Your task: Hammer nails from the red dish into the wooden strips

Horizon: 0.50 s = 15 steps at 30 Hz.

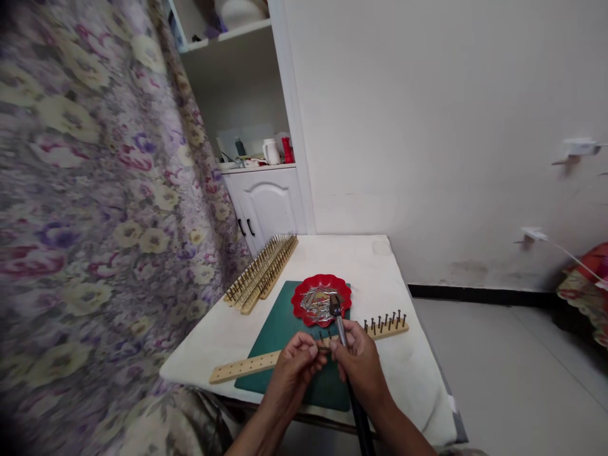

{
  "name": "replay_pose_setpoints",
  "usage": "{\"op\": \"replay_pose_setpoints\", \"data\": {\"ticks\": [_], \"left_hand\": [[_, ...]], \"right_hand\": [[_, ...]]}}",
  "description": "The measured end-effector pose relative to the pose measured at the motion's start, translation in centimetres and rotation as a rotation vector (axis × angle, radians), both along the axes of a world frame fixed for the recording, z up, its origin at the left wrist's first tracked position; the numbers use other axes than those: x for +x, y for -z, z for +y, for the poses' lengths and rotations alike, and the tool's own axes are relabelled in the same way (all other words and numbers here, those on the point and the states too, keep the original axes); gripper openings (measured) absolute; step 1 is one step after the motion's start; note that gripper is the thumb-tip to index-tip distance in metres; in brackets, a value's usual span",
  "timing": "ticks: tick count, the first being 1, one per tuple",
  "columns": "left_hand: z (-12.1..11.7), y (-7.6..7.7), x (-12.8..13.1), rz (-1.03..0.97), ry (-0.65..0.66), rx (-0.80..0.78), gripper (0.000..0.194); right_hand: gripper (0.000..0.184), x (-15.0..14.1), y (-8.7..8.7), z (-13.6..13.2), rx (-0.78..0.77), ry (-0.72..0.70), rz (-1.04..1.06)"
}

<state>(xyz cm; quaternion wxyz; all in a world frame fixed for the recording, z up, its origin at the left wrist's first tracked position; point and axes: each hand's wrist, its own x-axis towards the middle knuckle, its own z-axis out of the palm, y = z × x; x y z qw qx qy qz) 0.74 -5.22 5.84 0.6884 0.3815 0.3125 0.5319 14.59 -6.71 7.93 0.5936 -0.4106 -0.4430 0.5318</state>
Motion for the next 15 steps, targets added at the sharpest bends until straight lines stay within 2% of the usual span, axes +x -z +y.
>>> {"op": "replay_pose_setpoints", "data": {"ticks": [6, 10, 13, 15], "left_hand": [[-0.8, 0.4, -0.3, 0.384, 0.018, 0.192, 0.013], [-2.2, 0.0, -0.3, 0.643, -0.02, 0.414, 0.008], [-2.5, 0.1, -1.0, 0.736, -0.074, 0.537, 0.009], [-2.2, 0.7, -2.0, 0.768, -0.128, 0.541, 0.008]], "right_hand": [[0.031, 0.3, 0.1, -0.7, -0.013, -0.016, -0.032], [0.034, 0.0, 0.5, -1.3, -0.017, -0.045, -0.059], [0.031, 0.0, 0.6, -1.7, -0.026, -0.068, -0.085], [0.03, 0.3, 0.4, -1.8, -0.026, -0.068, -0.084]]}}
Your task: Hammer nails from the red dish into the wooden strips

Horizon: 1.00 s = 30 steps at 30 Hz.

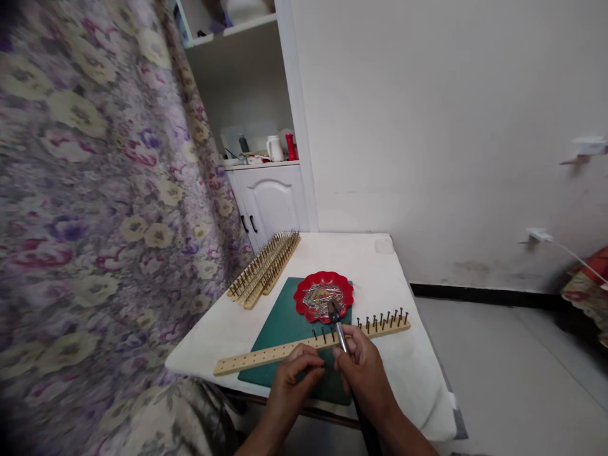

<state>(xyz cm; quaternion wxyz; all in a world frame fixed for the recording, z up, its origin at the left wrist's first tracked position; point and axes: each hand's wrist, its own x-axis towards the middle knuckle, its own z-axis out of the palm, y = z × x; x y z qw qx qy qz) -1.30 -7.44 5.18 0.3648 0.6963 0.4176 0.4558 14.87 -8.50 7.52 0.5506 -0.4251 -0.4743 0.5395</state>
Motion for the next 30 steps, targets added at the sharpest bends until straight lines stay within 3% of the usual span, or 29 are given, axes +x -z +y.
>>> {"op": "replay_pose_setpoints", "data": {"ticks": [6, 14, 25, 30], "left_hand": [[2.8, 2.1, -2.6, 0.024, -0.237, -0.115, 0.014], [4.9, 4.3, -1.0, 0.067, -0.252, -0.11, 0.016], [5.1, 4.2, -0.5, 0.123, -0.248, -0.081, 0.015], [5.0, 4.3, -0.4, 0.194, -0.247, -0.038, 0.014]], "right_hand": [[0.032, 1.0, -0.6, 0.2, 0.008, 0.064, -0.005], [0.034, 0.9, 0.0, 0.3, -0.014, 0.037, 0.009], [0.03, 0.6, -0.2, 0.2, -0.039, 0.025, 0.002], [0.029, 0.6, 0.1, 0.1, -0.069, -0.079, -0.004]]}}
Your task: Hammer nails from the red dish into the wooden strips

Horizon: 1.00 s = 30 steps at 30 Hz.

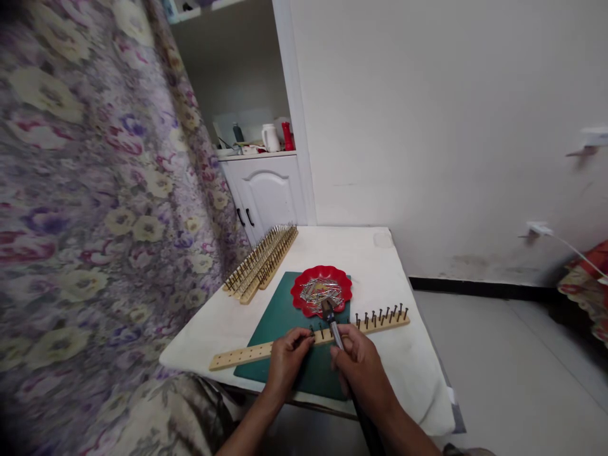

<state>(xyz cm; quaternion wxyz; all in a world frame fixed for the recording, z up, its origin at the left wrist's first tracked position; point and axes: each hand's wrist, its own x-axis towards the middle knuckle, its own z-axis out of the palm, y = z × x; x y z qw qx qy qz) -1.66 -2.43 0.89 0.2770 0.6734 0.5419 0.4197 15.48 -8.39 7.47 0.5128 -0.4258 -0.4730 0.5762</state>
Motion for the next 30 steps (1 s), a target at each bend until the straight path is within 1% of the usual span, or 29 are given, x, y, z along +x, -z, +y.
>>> {"op": "replay_pose_setpoints", "data": {"ticks": [4, 7, 15, 24, 30], "left_hand": [[0.1, 0.1, 0.0, 0.011, -0.006, -0.007, 0.014], [0.1, 0.0, -0.1, -0.001, 0.002, -0.012, 0.014], [0.0, 0.1, -0.2, -0.001, 0.013, -0.001, 0.015], [-0.1, 0.0, -0.3, 0.009, 0.014, 0.019, 0.016], [-0.2, 0.0, -0.3, 0.009, 0.011, 0.013, 0.014]], "right_hand": [[0.029, -0.4, 0.5, 0.0, -0.011, -0.129, 0.004], [0.028, -0.9, 0.8, 0.0, -0.013, -0.165, -0.013], [0.026, -1.7, 0.7, -0.2, -0.027, -0.183, -0.077], [0.024, -1.8, 0.7, -0.3, -0.023, -0.175, -0.077], [0.026, -1.9, 0.7, -0.2, -0.032, -0.171, -0.08]]}}
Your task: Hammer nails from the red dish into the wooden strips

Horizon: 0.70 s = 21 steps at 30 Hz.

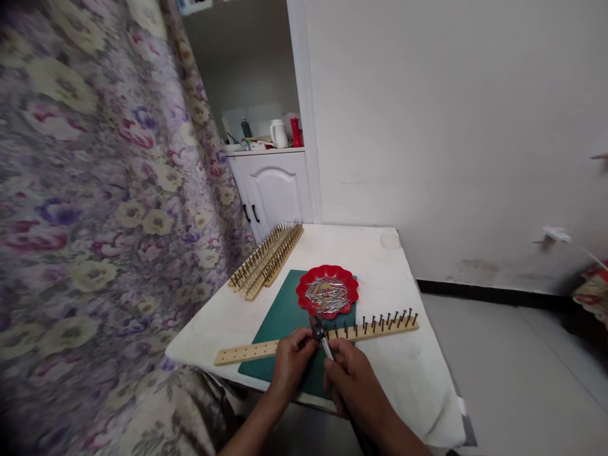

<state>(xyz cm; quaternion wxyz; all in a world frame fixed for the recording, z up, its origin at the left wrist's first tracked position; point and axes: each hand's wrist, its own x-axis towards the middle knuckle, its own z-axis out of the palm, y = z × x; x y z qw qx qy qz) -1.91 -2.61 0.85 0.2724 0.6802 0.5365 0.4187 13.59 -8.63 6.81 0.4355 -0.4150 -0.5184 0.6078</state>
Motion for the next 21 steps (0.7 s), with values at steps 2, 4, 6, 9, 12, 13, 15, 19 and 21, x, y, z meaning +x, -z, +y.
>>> {"op": "replay_pose_setpoints", "data": {"ticks": [2, 4, 6, 9, 12, 13, 15, 19, 21], "left_hand": [[0.0, 0.0, 0.0, -0.001, 0.003, -0.001, 0.014], [-0.1, -0.1, 0.0, 0.005, 0.008, -0.003, 0.014], [-0.1, -0.2, -0.1, 0.012, 0.02, -0.003, 0.015], [-0.2, -0.5, -0.5, 0.009, 0.044, 0.0, 0.016], [-0.2, -1.1, -1.3, 0.017, 0.057, 0.015, 0.018], [0.0, -1.3, -1.7, 0.021, 0.055, 0.02, 0.018], [0.5, -1.8, -2.4, 0.027, 0.042, 0.032, 0.018], [2.6, -2.9, -3.6, 0.075, 0.007, 0.078, 0.017], [4.0, -3.5, -3.8, 0.133, 0.016, 0.109, 0.016]], "right_hand": [[0.026, 0.1, 0.0, 0.0, -0.004, -0.008, -0.004], [0.027, 0.2, -0.1, -0.1, -0.004, -0.007, -0.006], [0.028, 0.5, -0.2, 0.0, 0.002, 0.017, -0.001], [0.028, 1.0, -0.4, 0.3, 0.008, 0.081, 0.01], [0.03, 1.7, -0.5, 0.9, 0.01, 0.139, 0.036], [0.03, 1.9, -0.6, 1.0, 0.014, 0.153, 0.052], [0.029, 2.4, -0.8, 1.4, 0.028, 0.184, 0.089], [0.027, 3.2, -1.3, 1.9, 0.054, 0.247, 0.125], [0.028, 3.5, -1.5, 2.2, 0.054, 0.272, 0.13]]}}
